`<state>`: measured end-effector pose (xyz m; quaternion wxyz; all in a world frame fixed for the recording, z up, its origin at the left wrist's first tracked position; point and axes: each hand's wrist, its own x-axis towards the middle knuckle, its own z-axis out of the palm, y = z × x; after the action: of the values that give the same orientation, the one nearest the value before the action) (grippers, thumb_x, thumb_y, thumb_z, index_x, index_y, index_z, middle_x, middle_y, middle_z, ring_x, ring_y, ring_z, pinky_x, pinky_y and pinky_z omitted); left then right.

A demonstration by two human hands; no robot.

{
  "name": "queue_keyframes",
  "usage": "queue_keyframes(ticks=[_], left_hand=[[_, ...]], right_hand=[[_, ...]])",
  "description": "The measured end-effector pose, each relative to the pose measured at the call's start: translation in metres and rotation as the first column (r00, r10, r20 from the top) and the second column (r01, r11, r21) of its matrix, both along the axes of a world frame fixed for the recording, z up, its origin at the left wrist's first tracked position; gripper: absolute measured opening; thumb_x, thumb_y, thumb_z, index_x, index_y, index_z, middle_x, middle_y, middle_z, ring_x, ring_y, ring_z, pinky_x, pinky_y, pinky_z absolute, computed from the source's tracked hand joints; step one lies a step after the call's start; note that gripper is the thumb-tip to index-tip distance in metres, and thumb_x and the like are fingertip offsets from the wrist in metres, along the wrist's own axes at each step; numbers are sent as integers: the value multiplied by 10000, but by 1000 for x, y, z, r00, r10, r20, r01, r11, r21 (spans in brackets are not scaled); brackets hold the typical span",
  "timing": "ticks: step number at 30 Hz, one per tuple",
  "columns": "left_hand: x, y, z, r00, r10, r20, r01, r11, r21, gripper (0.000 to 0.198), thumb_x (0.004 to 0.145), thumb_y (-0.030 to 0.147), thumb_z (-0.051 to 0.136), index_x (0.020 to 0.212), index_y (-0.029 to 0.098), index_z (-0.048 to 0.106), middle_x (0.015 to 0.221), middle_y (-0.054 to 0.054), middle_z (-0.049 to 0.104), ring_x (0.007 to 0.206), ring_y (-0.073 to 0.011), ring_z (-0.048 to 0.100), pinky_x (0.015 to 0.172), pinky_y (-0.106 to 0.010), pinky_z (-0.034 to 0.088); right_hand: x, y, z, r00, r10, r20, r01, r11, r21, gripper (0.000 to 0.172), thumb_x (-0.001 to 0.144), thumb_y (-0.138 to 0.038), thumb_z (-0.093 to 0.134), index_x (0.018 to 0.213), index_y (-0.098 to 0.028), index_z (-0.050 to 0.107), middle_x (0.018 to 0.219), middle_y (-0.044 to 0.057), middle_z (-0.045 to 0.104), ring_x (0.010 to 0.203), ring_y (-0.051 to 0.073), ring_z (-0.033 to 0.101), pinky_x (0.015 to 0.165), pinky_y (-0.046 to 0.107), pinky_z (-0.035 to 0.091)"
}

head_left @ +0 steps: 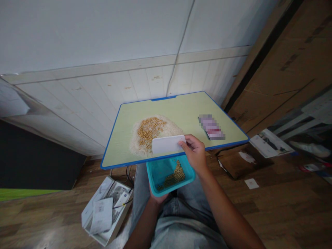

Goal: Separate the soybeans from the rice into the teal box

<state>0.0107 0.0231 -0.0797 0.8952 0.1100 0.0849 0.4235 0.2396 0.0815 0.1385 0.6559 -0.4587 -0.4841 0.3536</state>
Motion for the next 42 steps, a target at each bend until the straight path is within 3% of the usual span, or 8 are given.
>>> queue_keyframes(ticks=[6,12,18,24,28,32,35,42], left_hand=[[0,-2,7,998,30,-48,-32,999,-35,760,1300,596,287,1604,400,955,1898,39,750,2004,-259,388,1641,-526,-18],[3,-2,11,989,53,-136,-64,995,-77,724,1274,599,348,1511,388,999,1774,22,868,2034,-278,313,1658,-602,-12],[12,-4,22,910,138,-392,-206,969,-137,687,1198,750,490,1402,352,1012,1661,-56,944,1910,-479,563,1605,-760,350],[10,-6,22,916,119,-383,-194,967,-163,589,1150,731,662,1358,317,1026,1623,-84,960,1732,-478,760,1562,-753,445],[9,-6,22,944,114,-309,-162,978,-132,682,1217,751,534,1402,329,1037,1664,-52,936,1824,-472,674,1602,-722,368],[8,-3,21,986,52,-160,-65,995,-77,720,1276,663,390,1440,382,1031,1652,-4,934,1930,-348,546,1664,-637,126],[7,0,22,992,35,-121,-43,997,-63,757,1296,658,326,1508,397,1004,1770,9,857,1959,-329,497,1668,-620,61],[9,1,28,999,39,-33,-40,999,-31,752,1316,608,304,1513,404,1001,1783,26,851,1850,-312,654,1659,-539,-13]], right_hand=[[-10,-5,-4,998,60,25,-60,998,-12,337,1006,-583,991,949,-262,905,875,42,899,798,250,837,735,313,646],[-16,-8,-11,998,26,65,-26,1000,-7,275,993,-523,962,936,-257,924,824,29,887,729,228,810,682,294,601],[-1,-8,-10,987,-159,36,159,987,2,282,963,-525,970,919,-267,866,844,39,904,738,243,827,661,300,611],[8,-3,-4,925,-378,-35,380,925,34,334,945,-552,977,932,-279,786,900,62,925,829,272,880,668,305,640],[2,-3,-5,932,-362,2,362,932,34,354,958,-567,965,919,-291,745,872,42,897,800,259,859,673,311,654],[-7,-2,-8,937,-345,58,344,938,36,333,967,-546,926,886,-298,719,821,12,851,732,235,815,671,314,669],[-12,0,-7,938,-333,97,331,943,41,334,981,-554,906,882,-302,709,807,1,832,719,230,808,689,321,686],[-14,2,-4,957,-267,113,264,964,39,334,952,-550,893,850,-306,689,781,-9,800,705,226,790,677,311,675]])
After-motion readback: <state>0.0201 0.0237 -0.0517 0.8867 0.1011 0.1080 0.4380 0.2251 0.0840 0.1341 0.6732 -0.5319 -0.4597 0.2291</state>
